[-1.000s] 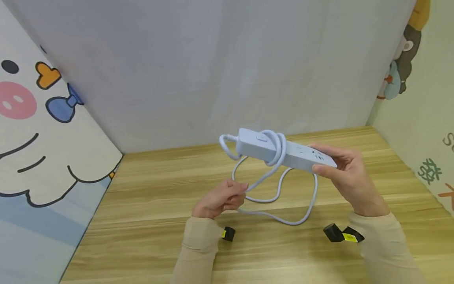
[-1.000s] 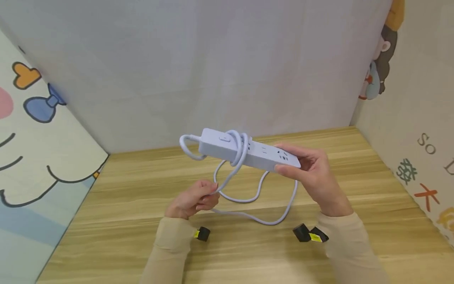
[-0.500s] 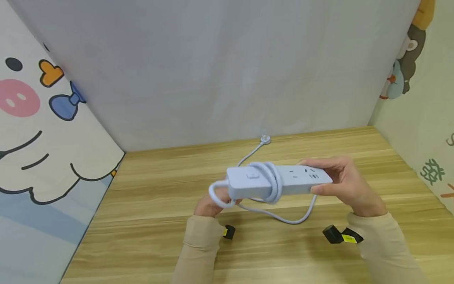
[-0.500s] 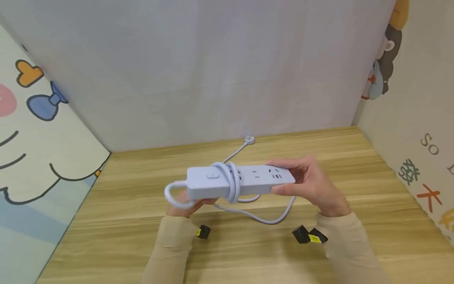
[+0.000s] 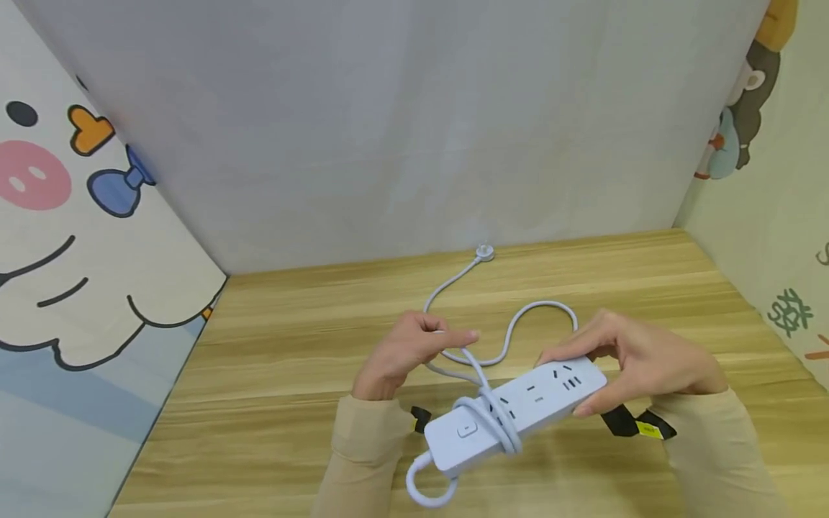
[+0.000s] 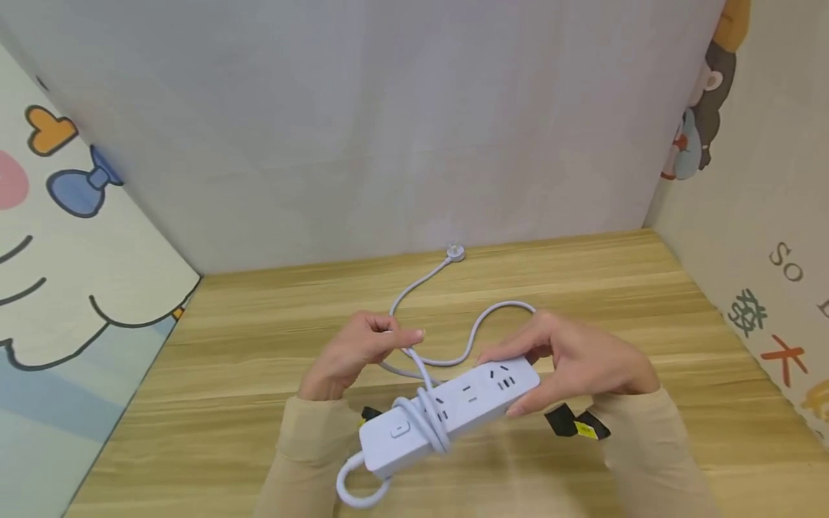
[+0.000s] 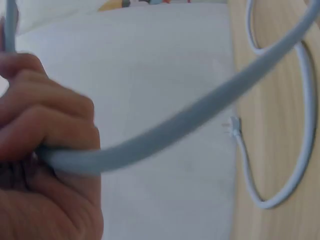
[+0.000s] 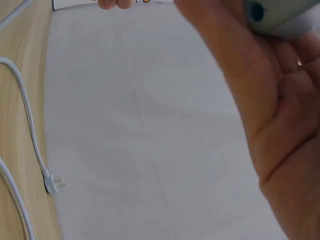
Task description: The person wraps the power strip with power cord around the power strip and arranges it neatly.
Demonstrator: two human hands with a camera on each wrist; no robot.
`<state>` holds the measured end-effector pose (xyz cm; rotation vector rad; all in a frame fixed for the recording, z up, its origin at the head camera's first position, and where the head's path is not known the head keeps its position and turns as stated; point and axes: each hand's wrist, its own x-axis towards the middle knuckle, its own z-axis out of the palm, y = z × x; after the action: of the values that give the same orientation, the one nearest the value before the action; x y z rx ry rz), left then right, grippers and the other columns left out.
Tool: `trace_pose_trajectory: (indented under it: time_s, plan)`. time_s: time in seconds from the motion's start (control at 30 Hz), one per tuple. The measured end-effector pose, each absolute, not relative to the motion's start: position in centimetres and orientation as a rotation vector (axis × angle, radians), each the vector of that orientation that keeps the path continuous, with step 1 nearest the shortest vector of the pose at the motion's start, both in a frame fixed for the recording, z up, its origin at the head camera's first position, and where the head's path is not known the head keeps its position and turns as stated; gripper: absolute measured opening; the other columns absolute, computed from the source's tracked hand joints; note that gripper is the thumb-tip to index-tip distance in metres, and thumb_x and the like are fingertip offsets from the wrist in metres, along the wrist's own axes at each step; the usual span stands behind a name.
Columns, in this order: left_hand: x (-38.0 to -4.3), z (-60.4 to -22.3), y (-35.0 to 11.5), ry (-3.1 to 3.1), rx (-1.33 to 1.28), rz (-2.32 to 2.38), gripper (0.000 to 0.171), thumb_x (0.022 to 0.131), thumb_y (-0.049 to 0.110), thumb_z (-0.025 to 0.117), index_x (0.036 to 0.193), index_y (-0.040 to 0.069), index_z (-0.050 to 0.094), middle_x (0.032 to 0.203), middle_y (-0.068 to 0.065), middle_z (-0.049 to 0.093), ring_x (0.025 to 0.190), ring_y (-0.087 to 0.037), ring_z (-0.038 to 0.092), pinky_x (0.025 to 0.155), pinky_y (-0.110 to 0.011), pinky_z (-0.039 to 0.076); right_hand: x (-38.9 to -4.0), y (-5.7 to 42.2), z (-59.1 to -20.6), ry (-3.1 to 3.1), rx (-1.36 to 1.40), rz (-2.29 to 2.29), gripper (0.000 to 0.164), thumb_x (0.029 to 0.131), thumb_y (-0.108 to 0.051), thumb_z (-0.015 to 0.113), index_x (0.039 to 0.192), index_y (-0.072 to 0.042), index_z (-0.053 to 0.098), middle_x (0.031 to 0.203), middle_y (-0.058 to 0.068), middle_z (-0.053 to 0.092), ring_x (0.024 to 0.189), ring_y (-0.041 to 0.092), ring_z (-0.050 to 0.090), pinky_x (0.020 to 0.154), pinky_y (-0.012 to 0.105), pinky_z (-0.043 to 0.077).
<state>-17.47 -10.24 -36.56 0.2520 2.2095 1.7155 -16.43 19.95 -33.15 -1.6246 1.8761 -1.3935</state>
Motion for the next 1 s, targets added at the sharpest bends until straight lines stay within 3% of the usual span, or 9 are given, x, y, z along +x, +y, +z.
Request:
trace_pose_trajectory:
  time_s: [0.13, 0.27, 0.4, 0.53, 0.67, 0.77, 1.0]
  plan:
    - [-16.4, -35.1, -9.7, 2.367, 0.058, 1.723, 0.063, 0.062, 0.058, 0.081, 0.050, 0.012, 0.040, 0.053, 0.005, 0.019, 0.053, -0.014, 0.020, 0.049, -0.026, 0.019, -16.3, 19.6, -33.1, 2.042, -1.501, -1.282, 0.044, 0.077, -0.011, 0.078, 0.119, -0.007, 0.064, 0.098, -0.002, 0.071, 0.080, 0.010, 0.066, 0.065, 0.026, 0.055]
    - [-15.0, -33.6, -9.3, 2.621, 0.117, 1.632, 0.048, 0.073, 0.056, 0.073, 0.052, 0.017, 0.056, 0.046, 0.006, 0.024, 0.047, -0.012, 0.019, 0.045, -0.024, 0.021, -16.2, 19.4, -32.9, 2.160, -1.385, -1.207, 0.040, 0.080, -0.019, 0.076, 0.118, -0.009, 0.065, 0.096, -0.005, 0.071, 0.080, 0.009, 0.068, 0.067, 0.027, 0.056]
    - [-13.3, -31.8, -8.6, 2.924, 0.285, 1.345, 0.030, 0.084, 0.050, 0.065, 0.071, 0.024, 0.072, 0.052, 0.010, 0.052, 0.048, -0.006, 0.040, 0.050, -0.022, 0.037, -16.2, 19.5, -32.4, 2.310, -1.257, -1.145, 0.041, 0.081, -0.027, 0.076, 0.118, -0.011, 0.066, 0.093, -0.008, 0.071, 0.077, 0.007, 0.067, 0.067, 0.027, 0.055]
    - [-12.1, -30.9, -7.6, 3.074, 0.350, 1.215, 0.028, 0.089, 0.043, 0.062, 0.085, 0.019, 0.075, 0.073, 0.009, 0.068, 0.062, -0.004, 0.056, 0.058, -0.022, 0.046, -16.3, 19.5, -32.1, 2.465, -1.145, -1.104, 0.047, 0.080, -0.031, 0.076, 0.119, -0.007, 0.065, 0.094, -0.006, 0.071, 0.076, 0.004, 0.066, 0.066, 0.024, 0.055]
    - [-11.7, -30.8, -6.6, 3.001, 0.393, 1.347, 0.030, 0.096, 0.037, 0.054, 0.085, 0.017, 0.073, 0.058, 0.008, 0.056, 0.049, -0.006, 0.045, 0.047, -0.021, 0.038, -17.0, 19.3, -32.8, 2.631, -1.099, -1.157, 0.049, 0.079, -0.029, 0.077, 0.117, -0.001, 0.065, 0.096, 0.001, 0.071, 0.076, 0.004, 0.065, 0.062, 0.023, 0.054]
    - [-11.6, -31.0, -6.0, 2.835, 0.434, 1.484, 0.033, 0.099, 0.037, 0.047, 0.085, 0.019, 0.069, 0.049, 0.005, 0.046, 0.040, -0.009, 0.045, 0.040, -0.023, 0.034, -17.5, 19.1, -33.5, 2.737, -0.982, -1.237, 0.052, 0.078, -0.029, 0.078, 0.119, -0.001, 0.064, 0.099, 0.006, 0.071, 0.075, 0.007, 0.065, 0.059, 0.022, 0.053]
    - [-11.7, -31.5, -5.5, 2.436, 0.536, 1.671, 0.029, 0.100, 0.037, 0.046, 0.093, 0.019, 0.067, 0.059, -0.001, 0.054, 0.045, -0.017, 0.056, 0.044, -0.030, 0.049, -18.2, 19.2, -34.3, 2.849, -0.815, -1.447, 0.048, 0.077, -0.021, 0.079, 0.119, -0.001, 0.064, 0.101, 0.012, 0.070, 0.075, 0.008, 0.067, 0.060, 0.020, 0.053]
